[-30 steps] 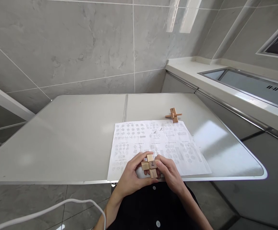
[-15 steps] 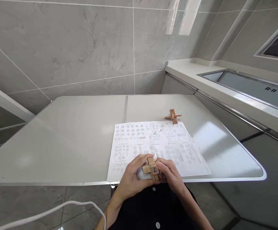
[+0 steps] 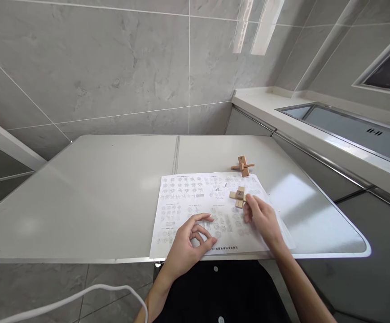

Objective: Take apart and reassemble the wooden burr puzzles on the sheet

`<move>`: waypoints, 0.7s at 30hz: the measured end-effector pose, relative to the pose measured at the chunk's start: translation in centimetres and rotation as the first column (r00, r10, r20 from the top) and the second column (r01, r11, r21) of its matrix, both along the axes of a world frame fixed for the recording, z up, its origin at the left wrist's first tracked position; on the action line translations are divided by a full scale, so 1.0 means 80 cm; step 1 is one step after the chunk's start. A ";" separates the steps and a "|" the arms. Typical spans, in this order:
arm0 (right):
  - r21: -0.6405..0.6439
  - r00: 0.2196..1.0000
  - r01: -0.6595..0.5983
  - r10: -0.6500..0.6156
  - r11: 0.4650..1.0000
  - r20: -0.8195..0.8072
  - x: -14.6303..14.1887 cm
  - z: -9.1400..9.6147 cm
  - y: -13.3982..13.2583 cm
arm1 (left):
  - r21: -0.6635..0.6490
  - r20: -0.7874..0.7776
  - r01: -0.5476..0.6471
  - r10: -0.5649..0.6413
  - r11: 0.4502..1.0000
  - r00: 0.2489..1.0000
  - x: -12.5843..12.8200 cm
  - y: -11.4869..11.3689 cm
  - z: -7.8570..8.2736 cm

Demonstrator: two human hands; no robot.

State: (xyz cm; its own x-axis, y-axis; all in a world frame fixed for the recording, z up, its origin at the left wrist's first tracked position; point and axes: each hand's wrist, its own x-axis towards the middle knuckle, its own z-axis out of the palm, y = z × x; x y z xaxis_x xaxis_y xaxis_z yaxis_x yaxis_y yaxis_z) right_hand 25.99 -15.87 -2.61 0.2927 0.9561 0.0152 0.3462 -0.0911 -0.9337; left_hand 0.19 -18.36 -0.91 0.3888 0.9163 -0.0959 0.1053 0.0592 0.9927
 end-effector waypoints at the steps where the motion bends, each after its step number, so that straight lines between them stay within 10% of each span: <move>1: 0.002 0.996 0.056 -0.056 0.998 0.076 0.013 -0.001 0.007 | 0.001 -0.009 0.007 -0.007 1.000 1.000 0.000 0.000 0.001; 10: -0.128 0.844 0.341 -0.244 0.931 0.478 0.064 -0.013 0.043 | 0.096 -0.018 0.004 -0.002 0.995 1.000 0.000 0.000 -0.002; 21: -0.121 0.745 0.450 -0.297 0.885 0.597 0.061 -0.021 0.053 | 0.099 -0.049 0.048 -0.043 0.994 0.998 -0.005 0.004 -0.001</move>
State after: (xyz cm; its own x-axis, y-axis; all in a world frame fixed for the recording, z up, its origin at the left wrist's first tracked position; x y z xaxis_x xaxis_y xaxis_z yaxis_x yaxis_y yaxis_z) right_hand 30.90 -11.67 -4.27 0.6407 0.7645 0.0712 0.6766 -0.5183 -0.5231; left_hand -0.19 -18.02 -0.99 0.4278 0.9036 -0.0234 0.1524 -0.0466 0.9872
